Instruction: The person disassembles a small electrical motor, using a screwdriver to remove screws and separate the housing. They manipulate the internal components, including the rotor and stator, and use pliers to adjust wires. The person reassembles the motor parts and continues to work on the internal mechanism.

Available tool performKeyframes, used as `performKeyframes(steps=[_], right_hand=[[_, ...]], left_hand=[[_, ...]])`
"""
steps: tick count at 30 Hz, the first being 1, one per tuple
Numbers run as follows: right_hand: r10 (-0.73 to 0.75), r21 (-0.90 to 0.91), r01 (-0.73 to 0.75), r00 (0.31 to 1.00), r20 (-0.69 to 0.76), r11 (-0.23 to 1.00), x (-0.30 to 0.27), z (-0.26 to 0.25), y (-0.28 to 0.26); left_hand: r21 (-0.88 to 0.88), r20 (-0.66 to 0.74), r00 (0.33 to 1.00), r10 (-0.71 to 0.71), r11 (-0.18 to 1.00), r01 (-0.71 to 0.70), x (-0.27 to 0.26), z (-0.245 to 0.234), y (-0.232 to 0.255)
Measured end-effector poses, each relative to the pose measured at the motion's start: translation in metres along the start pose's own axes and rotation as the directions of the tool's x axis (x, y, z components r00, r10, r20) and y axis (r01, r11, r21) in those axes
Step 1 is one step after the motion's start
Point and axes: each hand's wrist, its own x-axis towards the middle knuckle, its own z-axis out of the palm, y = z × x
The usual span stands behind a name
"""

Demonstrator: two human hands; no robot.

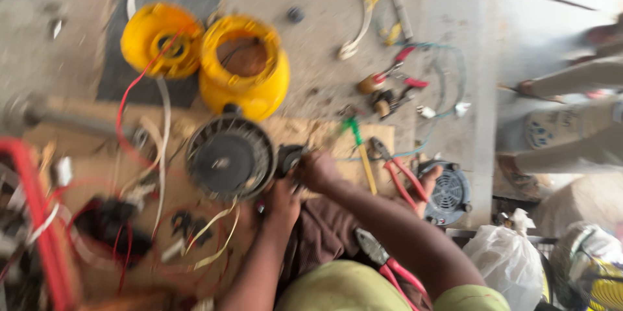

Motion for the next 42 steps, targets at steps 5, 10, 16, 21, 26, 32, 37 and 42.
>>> performKeyframes(steps=[5, 10, 16, 21, 26, 32, 37, 42], right_hand=[[-0.073, 0.147, 0.085, 0.993, -0.087, 0.985, -0.005, 0.011, 0.009], [-0.094, 0.225, 0.139, 0.975, -0.201, 0.964, -0.021, 0.006, 0.009], [-0.236, 0.29, 0.289, 0.95, -0.205, 0.912, -0.029, -0.01, 0.012], [-0.11, 0.271, 0.164, 0.973, -0.203, 0.948, -0.026, -0.01, 0.006], [0.138, 0.391, -0.153, 0.988, 0.067, 0.908, -0.015, -0.013, 0.0], [0.424, 0.645, -0.556, 0.827, 0.369, 0.524, -0.007, -0.038, -0.004], [0.479, 0.618, -0.605, 0.79, 0.384, 0.503, -0.01, -0.048, -0.013], [0.46, 0.649, -0.541, 0.831, 0.313, 0.535, -0.014, -0.04, -0.013]], left_hand=[[0.021, 0.001, 0.995, -0.095, 0.995, 0.095, 0.022, -0.015, -0.005], [0.052, -0.077, 0.978, -0.192, 0.979, 0.197, 0.031, -0.018, -0.006], [-0.002, -0.095, 0.984, -0.152, 0.988, 0.152, 0.029, -0.015, -0.005], [0.139, -0.287, 0.94, 0.182, 0.979, -0.148, 0.029, -0.014, 0.003], [0.037, -0.2, 0.98, -0.01, 0.999, 0.018, 0.025, -0.009, 0.005], [0.005, -0.129, 0.97, -0.207, 0.978, 0.209, 0.021, -0.001, 0.008], [-0.005, -0.153, 0.963, -0.22, 0.975, 0.222, 0.021, 0.002, 0.008], [0.024, -0.121, 0.963, -0.239, 0.97, 0.243, 0.018, 0.003, 0.013]])
